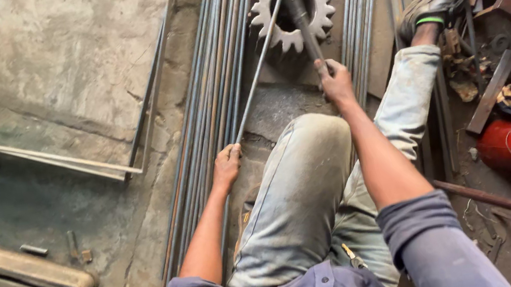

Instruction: The person straightens metal rods by placing them into a large gear mold and striking them with a hammer.

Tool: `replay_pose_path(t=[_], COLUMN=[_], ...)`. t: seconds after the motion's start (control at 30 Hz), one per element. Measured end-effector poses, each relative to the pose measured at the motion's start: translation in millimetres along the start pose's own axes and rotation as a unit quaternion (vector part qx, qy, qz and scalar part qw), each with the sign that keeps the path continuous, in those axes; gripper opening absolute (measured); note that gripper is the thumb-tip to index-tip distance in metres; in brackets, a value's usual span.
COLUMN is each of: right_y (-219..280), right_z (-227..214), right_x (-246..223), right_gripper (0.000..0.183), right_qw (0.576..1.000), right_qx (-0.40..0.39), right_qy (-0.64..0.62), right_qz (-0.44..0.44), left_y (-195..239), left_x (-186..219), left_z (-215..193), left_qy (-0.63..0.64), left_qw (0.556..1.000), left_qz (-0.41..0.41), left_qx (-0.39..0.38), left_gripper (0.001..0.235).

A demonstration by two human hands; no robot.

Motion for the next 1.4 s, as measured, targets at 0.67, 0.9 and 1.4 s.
replay_pose_path(t=[0.67, 0.9, 1.4], right_y=[31.1, 91.0, 91.5], right_z=[-16.3, -41.9, -71.5], right_x=[31.7, 79.1, 93.8], right_gripper=[0.049, 0.057, 0.051], right_qw=[0.976, 0.982, 0.982], right_qx=[0.081, 0.060, 0.041], right_qy=[0.202, 0.179, 0.183], right_qz=[-0.007, 0.018, 0.019], left_y=[103.6, 142.8, 172.4], left_x=[-71.4, 53.9, 396.1], left_z=[-33.2, -59.4, 77.7], left_qy=[0.037, 0.118, 0.570], left_qw=[0.999, 0.975, 0.696], left_qz=[0.006, -0.123, 0.048], left_qx=[-0.040, -0.146, -0.435], left_gripper=[0.041, 0.022, 0.029])
Point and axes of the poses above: each hand's wrist, its own y-axis away from the middle knuckle, its own z-axis out of the palm, x = y × z, the point moved 2 cm from there along -y, towards the middle knuckle, and after that the axes turned 3 degrees about z, right-handed, at the moved point
